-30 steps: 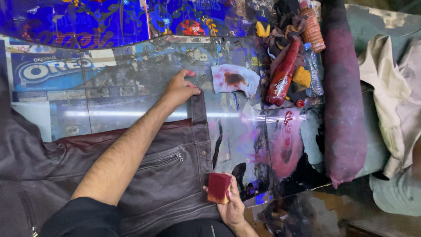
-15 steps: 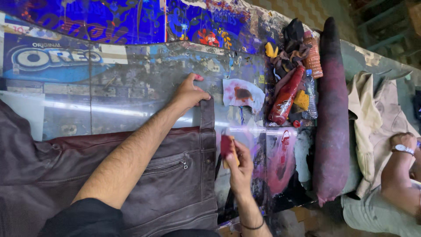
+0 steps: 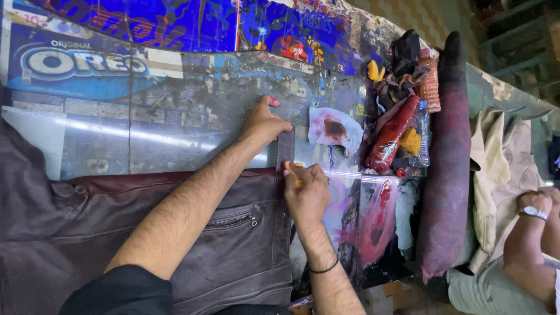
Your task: The person rubs a dye-soaked sponge along the edges, collar and seams of a maroon leather jacket laid on a work table, re-wetting the sponge from a dye bottle, then flips the jacket over and continues applying dye to the other side's edges and trim.
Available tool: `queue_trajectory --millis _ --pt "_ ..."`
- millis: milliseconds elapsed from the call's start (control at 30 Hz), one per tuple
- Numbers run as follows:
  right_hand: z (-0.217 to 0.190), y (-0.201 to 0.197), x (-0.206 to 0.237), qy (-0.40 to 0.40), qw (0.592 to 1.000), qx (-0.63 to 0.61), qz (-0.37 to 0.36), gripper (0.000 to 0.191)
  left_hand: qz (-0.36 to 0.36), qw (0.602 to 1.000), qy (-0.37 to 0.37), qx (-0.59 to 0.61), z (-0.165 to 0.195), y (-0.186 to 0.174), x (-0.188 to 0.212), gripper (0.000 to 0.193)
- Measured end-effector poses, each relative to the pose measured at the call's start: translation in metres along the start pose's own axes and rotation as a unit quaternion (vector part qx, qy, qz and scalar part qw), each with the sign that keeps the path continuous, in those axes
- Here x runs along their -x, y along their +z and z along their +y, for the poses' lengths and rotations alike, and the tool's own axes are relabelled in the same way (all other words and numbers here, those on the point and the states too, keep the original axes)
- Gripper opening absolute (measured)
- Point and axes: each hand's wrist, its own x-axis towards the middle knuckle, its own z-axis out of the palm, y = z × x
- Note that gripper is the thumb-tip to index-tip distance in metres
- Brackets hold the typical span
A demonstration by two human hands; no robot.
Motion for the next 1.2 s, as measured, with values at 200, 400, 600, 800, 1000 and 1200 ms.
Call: queue_trajectory --millis 200,400,600,800,1000,1200 --pt "0.000 -0.001 0.002 -0.014 0.999 0.045 -0.009 0.014 0.006 1.000 0.029 -0.005 -0.003 0.001 -0.001 0.070" --pt "-0.001 0.003 0.005 0.009 1.000 0.010 -0.008 0.015 0.003 1.000 0.016 -0.015 -0.003 0.000 0.000 0.069" --pt "-0.004 0.008 0.013 0.030 0.999 -0.017 0.034 0.014 0.005 0.999 0.033 -0.023 -0.002 0.000 0.001 0.070" --pt "-0.004 0.014 0.017 0.042 0.997 -0.017 0.069 0.014 0.015 0.999 0.038 -0.031 -0.001 0.000 0.006 0.068" --pt "0.002 0.017 0.019 0.004 0.998 -0.040 0.056 0.011 0.031 0.996 0.074 -0.049 -0.001 0.000 0.007 0.065" --pt "-0.002 0.023 0.022 -0.008 0.996 -0.021 0.087 0.012 0.045 0.993 0.075 -0.084 -0.001 0.000 0.008 0.066"
